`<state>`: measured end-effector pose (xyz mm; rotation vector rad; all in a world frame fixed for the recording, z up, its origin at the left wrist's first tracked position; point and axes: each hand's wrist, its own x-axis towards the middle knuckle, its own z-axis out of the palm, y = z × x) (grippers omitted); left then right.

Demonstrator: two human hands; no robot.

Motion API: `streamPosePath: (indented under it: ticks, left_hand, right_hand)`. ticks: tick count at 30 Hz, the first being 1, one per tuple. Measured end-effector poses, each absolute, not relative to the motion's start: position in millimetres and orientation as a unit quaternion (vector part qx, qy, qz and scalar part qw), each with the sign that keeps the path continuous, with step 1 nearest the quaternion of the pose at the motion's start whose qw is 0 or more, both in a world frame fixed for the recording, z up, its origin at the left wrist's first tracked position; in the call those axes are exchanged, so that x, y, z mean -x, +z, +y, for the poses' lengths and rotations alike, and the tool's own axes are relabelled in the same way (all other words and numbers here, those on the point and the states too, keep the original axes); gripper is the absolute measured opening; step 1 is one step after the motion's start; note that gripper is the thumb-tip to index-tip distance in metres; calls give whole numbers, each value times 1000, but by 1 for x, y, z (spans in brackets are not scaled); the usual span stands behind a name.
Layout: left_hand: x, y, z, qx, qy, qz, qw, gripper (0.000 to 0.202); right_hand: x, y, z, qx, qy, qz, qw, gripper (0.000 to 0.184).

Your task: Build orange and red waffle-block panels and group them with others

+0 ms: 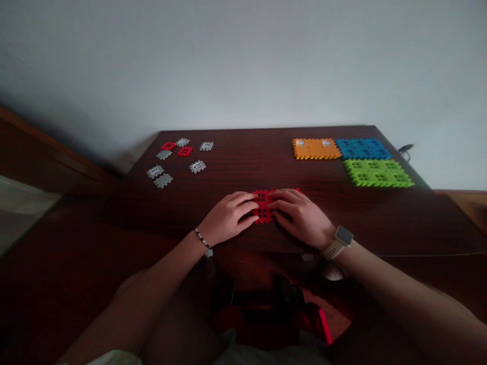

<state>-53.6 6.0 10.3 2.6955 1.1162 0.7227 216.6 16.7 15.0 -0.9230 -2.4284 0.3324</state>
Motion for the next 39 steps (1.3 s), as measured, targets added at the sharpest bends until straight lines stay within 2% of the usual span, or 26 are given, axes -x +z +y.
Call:
streamPosePath:
  ticks: [39]
  left_hand:
    - [47,12,9,-903,244,347,65,25]
  right_hand:
    - [-212,19,16,349,134,-894,246,25]
